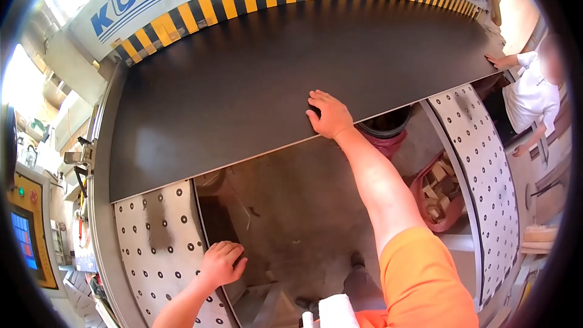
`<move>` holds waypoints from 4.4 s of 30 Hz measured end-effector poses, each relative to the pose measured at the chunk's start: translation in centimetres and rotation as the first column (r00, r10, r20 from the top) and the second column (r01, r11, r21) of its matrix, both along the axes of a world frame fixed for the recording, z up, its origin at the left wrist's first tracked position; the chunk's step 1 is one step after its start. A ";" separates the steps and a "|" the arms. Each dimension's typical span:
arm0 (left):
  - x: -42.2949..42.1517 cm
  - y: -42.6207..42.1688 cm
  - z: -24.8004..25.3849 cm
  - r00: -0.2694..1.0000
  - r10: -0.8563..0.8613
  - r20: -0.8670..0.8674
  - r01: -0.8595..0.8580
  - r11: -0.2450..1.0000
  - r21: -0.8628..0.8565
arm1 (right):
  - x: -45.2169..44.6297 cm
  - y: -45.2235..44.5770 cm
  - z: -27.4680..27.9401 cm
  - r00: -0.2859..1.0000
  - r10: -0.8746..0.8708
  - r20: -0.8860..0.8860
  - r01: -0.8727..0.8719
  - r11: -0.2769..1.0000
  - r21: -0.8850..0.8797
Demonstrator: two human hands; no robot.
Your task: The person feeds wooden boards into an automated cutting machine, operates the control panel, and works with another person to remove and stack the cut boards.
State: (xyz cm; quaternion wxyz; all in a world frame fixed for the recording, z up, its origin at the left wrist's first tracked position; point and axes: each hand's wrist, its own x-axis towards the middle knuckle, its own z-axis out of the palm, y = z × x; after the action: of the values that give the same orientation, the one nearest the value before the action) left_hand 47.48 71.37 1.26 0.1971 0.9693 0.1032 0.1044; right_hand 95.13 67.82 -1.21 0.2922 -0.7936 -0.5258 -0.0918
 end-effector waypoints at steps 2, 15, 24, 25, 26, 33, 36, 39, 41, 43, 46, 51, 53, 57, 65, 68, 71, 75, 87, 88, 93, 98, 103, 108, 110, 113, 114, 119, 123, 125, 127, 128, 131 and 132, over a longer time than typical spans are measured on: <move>0.0 -0.2 -0.1 1.000 0.024 0.001 -0.024 1.000 0.011 | 0.0 0.0 -0.1 1.000 -0.009 0.000 0.009 1.000 -0.008; 0.4 -1.5 0.1 0.868 0.482 0.119 -0.493 0.803 0.335 | 0.4 -0.2 0.2 0.999 0.039 -0.034 -0.040 0.999 -0.009; 0.6 -1.2 -2.0 0.538 0.836 0.111 -0.801 0.465 0.376 | 3.9 -1.7 1.7 0.967 0.230 -0.107 -0.240 0.967 -0.082; 0.6 -1.2 -1.7 0.519 0.849 0.092 -0.806 0.452 0.382 | 5.2 -2.3 1.6 0.958 0.270 -0.095 -0.279 0.954 -0.108; 0.8 -1.1 -1.6 0.519 0.852 0.072 -0.800 0.454 0.392 | 7.0 -3.0 1.4 0.971 0.221 -0.088 -0.231 0.965 -0.125; 0.8 -0.8 -2.3 0.526 0.849 0.058 -0.782 0.455 0.426 | 15.6 -8.1 1.5 0.992 -0.038 0.122 0.075 0.947 -0.313; 0.6 -0.6 -3.0 0.512 0.858 0.038 -0.781 0.446 0.437 | 15.3 -8.1 1.7 0.990 -0.080 0.114 0.116 0.929 -0.352; 0.9 -0.8 -2.7 0.502 0.864 0.036 -0.787 0.438 0.435 | 15.3 -8.1 1.5 0.991 -0.084 0.104 0.115 0.930 -0.350; 1.2 -0.8 -2.2 0.504 0.864 0.024 -0.787 0.447 0.425 | 15.3 -8.1 1.6 0.992 -0.076 0.104 0.107 0.936 -0.336; 1.5 -0.9 -1.8 0.492 0.871 0.010 -0.796 0.445 0.412 | 15.4 -8.0 1.8 0.988 -0.079 0.129 0.119 0.932 -0.342; 1.0 -0.6 -2.6 0.512 0.858 0.036 -0.779 0.446 0.442 | 15.2 -7.9 2.0 0.988 -0.061 0.140 0.104 0.938 -0.332; 1.2 -0.8 -2.1 0.489 0.872 0.037 -0.793 0.426 0.436 | 15.0 -7.7 1.9 0.992 -0.055 0.113 0.091 0.937 -0.336; 1.4 -0.7 -2.0 0.493 0.869 0.041 -0.791 0.428 0.437 | 15.0 -7.8 2.1 0.991 -0.062 0.118 0.099 0.933 -0.345; 1.3 -0.6 -2.2 0.488 0.873 0.022 -0.792 0.431 0.433 | 15.2 -7.7 2.1 0.990 -0.067 0.124 0.110 0.920 -0.376; 1.5 -0.9 -1.8 0.495 0.869 0.019 -0.788 0.439 0.432 | 15.1 -7.9 2.4 0.991 -0.074 0.111 0.109 0.927 -0.358; 1.7 -1.0 -1.7 0.502 0.864 0.028 -0.789 0.445 0.423 | 15.1 -8.1 2.6 0.992 -0.074 0.102 0.106 0.927 -0.359; 1.6 -1.0 -1.7 0.510 0.859 0.037 -0.789 0.450 0.419 | 15.1 -8.3 2.5 0.993 -0.072 0.092 0.099 0.934 -0.342; 1.8 -0.9 -1.6 0.513 0.857 0.041 -0.785 0.449 0.427 | 15.0 -8.3 2.9 0.994 -0.074 0.079 0.098 0.928 -0.360; 0.6 -1.1 -2.0 0.492 0.865 0.098 -0.832 0.434 0.345 | 15.3 -8.2 2.2 0.981 0.102 0.162 -0.061 0.969 -0.241; 0.4 -1.0 -2.3 0.483 0.873 0.069 -0.822 0.424 0.381 | 16.2 -7.9 1.0 0.978 0.106 0.178 -0.058 0.964 -0.259; 0.3 -1.2 -0.6 0.499 0.859 0.110 -0.823 0.431 0.369 | 13.9 -6.9 3.3 0.986 -0.065 0.152 0.134 0.853 -0.505; 0.1 -1.3 -0.3 0.507 0.857 0.090 -0.821 0.449 0.353 | 12.2 -8.1 6.8 0.928 0.163 0.334 -0.071 0.960 -0.269; 0.2 -1.2 0.1 0.497 0.868 0.005 -0.815 0.465 0.345 | 11.7 -7.4 6.7 0.984 -0.011 0.179 0.094 0.880 -0.465; 0.4 -1.1 -0.3 0.481 0.875 -0.050 -0.809 0.465 0.359 | 12.1 -7.0 5.6 0.992 -0.111 0.056 0.124 0.838 -0.532; 0.5 -1.2 -0.3 0.472 0.879 -0.059 -0.811 0.460 0.363 | 12.5 -7.3 5.4 0.996 -0.079 0.051 0.094 0.857 -0.506; 0.5 -1.1 -0.3 0.474 0.878 -0.060 -0.815 0.464 0.347 | 11.8 -7.4 6.5 0.997 -0.075 0.019 0.075 0.857 -0.510; 0.5 -1.0 -0.3 0.478 0.875 -0.078 -0.809 0.473 0.350 | 14.0 -7.4 3.8 0.995 -0.071 0.075 0.098 0.869 -0.485; 0.8 -0.8 0.6 0.476 0.874 -0.099 -0.808 0.479 0.344 | 13.9 -7.4 4.2 0.999 -0.040 0.022 0.046 0.910 -0.412; 0.9 -0.6 0.7 0.480 0.868 -0.130 -0.800 0.493 0.342 | 14.5 -7.5 3.6 1.000 -0.008 0.010 0.011 0.938 -0.346; 1.1 -0.6 0.9 0.480 0.867 -0.134 -0.801 0.496 0.337 | 14.4 -7.3 3.8 1.000 0.007 0.006 -0.005 0.945 -0.328; 1.2 0.0 0.6 0.505 0.856 -0.113 -0.791 0.511 0.337 | 14.3 -7.5 4.1 1.000 0.001 0.005 0.001 0.951 -0.310; 1.2 -0.2 0.6 0.502 0.859 -0.107 -0.793 0.506 0.339 | 14.4 -7.4 4.2 1.000 0.008 0.007 -0.006 0.957 -0.291; 1.0 -0.3 -0.3 0.503 0.857 -0.109 -0.788 0.507 0.348 | 14.4 -7.5 4.3 1.000 0.011 -0.002 -0.012 0.968 -0.249; 1.0 -0.3 -0.5 0.500 0.857 -0.125 -0.787 0.509 0.349 | 14.3 -7.4 4.7 1.000 0.005 -0.013 -0.008 0.971 -0.241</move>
State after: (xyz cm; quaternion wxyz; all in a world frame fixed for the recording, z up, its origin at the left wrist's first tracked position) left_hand 48.45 71.05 0.75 -0.0160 0.8205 0.5684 0.0586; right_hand 109.42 60.42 3.45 0.1972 -0.8219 -0.5339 -0.0215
